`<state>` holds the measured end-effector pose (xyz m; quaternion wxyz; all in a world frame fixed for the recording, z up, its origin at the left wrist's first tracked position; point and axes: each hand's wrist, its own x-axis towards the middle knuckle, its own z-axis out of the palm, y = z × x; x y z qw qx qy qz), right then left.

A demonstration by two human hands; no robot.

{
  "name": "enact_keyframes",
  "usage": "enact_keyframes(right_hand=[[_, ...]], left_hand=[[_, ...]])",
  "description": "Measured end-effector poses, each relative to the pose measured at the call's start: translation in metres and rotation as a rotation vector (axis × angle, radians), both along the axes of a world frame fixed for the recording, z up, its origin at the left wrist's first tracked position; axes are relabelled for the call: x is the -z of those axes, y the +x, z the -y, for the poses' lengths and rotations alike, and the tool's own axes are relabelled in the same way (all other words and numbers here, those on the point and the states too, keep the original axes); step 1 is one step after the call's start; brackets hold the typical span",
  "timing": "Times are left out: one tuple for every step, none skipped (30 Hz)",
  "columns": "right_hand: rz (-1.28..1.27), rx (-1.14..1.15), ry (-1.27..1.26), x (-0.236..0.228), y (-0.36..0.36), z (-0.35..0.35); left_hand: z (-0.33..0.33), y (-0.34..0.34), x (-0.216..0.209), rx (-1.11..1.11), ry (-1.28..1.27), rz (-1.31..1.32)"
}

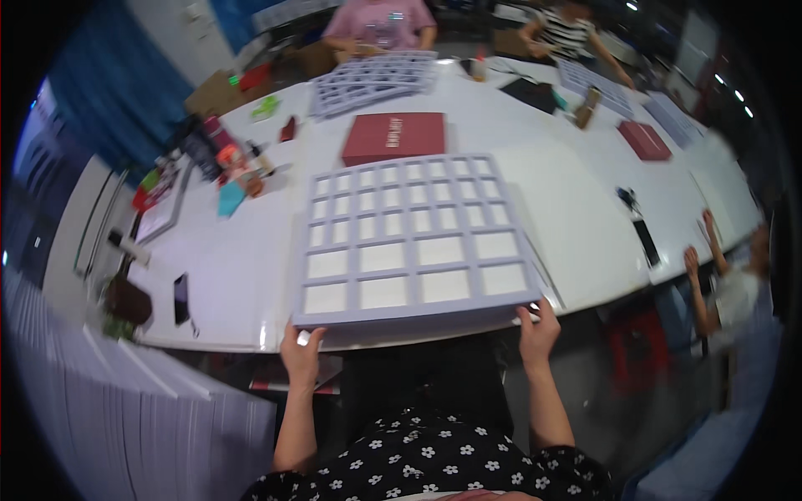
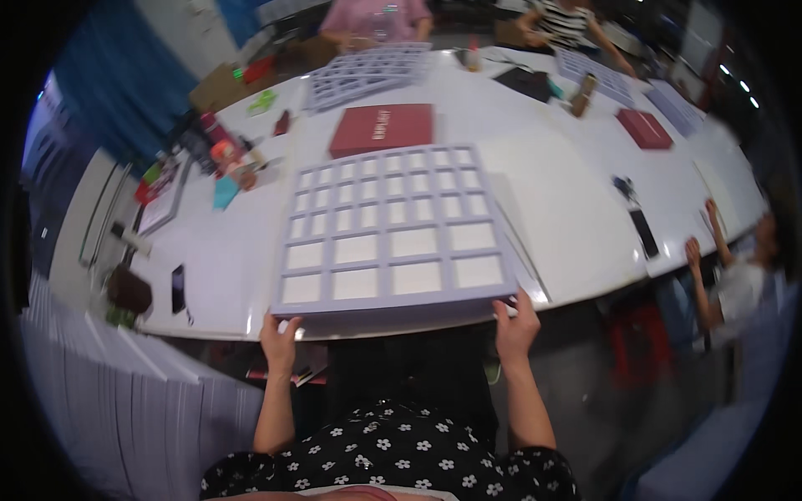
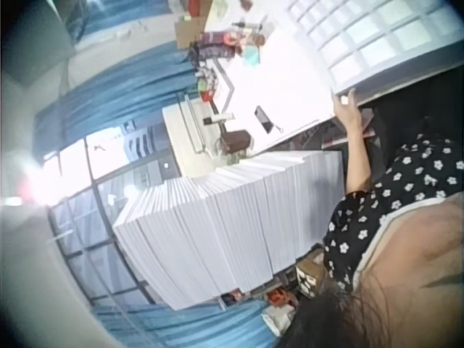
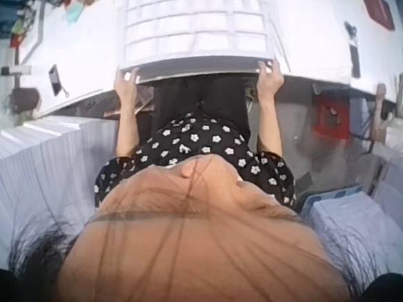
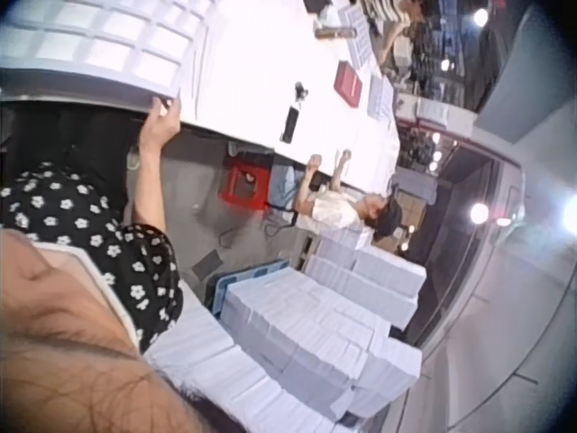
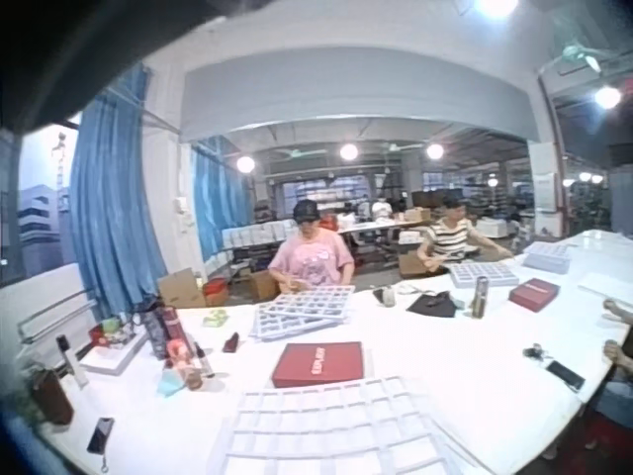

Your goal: The person assembles books by placing white paper covers into a purple grid mold on a table. They repeatedly open the covers, align them with the grid, and press them down to secure the shape. The process is repetitive, involving handling multiple covers one by one.

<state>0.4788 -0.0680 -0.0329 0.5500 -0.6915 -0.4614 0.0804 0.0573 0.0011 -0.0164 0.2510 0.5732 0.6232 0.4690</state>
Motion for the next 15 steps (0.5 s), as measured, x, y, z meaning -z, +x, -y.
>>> enact_keyframes(right_hand=[[0.033,-0.029,-0.015,-0.005,-0.005,-0.003],[-0.033,-0.039,-0.046,-0.013,-0.011,-0.005],[-0.012,-0.068,-0.017,-0.005,-0.008,-0.007],[0.011,-0.089,0.026,-0.006,-0.007,-0.008],[0.038,-0.118,0.035,-0.012,-0.004,-0.005],[0.088,-0.115,0.028,-0.01,0.007,0.001],[0.136,-0.125,0.028,-0.005,0.016,0.002],[0.275,-0.047,-0.034,0.0,0.032,0.003],[0.412,0.025,-0.099,0.004,0.05,0.005],[0.473,0.103,-0.196,0.006,0.066,0.002],[0.63,0.219,-0.267,0.011,0.082,0.001],[0.754,0.264,-0.373,0.015,0.097,0.004],[0.875,0.303,-0.479,0.02,0.108,0.006],[0.936,0.268,-0.51,0.024,0.115,0.007],[0.997,0.231,-0.541,0.028,0.12,0.009]], left_hand=[[0.003,-0.006,0.004,-0.003,-0.014,-0.011],[0.005,-0.011,0.01,-0.008,-0.009,0.013],[0.006,-0.015,0.016,-0.005,-0.005,0.041],[0.007,-0.018,0.02,0.009,0.003,0.083],[0.006,-0.015,0.02,0.021,0.011,0.126],[0.007,-0.012,0.019,0.05,-0.006,0.164],[0.004,-0.016,0.028,0.091,0.049,0.228],[0.006,-0.012,0.024,0.099,0.066,0.277],[0.009,-0.009,0.02,0.102,0.083,0.326],[0.011,-0.014,0.023,0.08,0.069,0.281],[0.01,-0.023,0.026,0.06,0.056,0.24],[0.009,-0.032,0.03,0.036,0.044,0.199],[0.008,-0.039,0.032,0.031,0.078,0.199],[0.008,-0.045,0.03,0.022,0.114,0.202],[0.008,-0.049,0.03,0.011,0.15,0.205]])
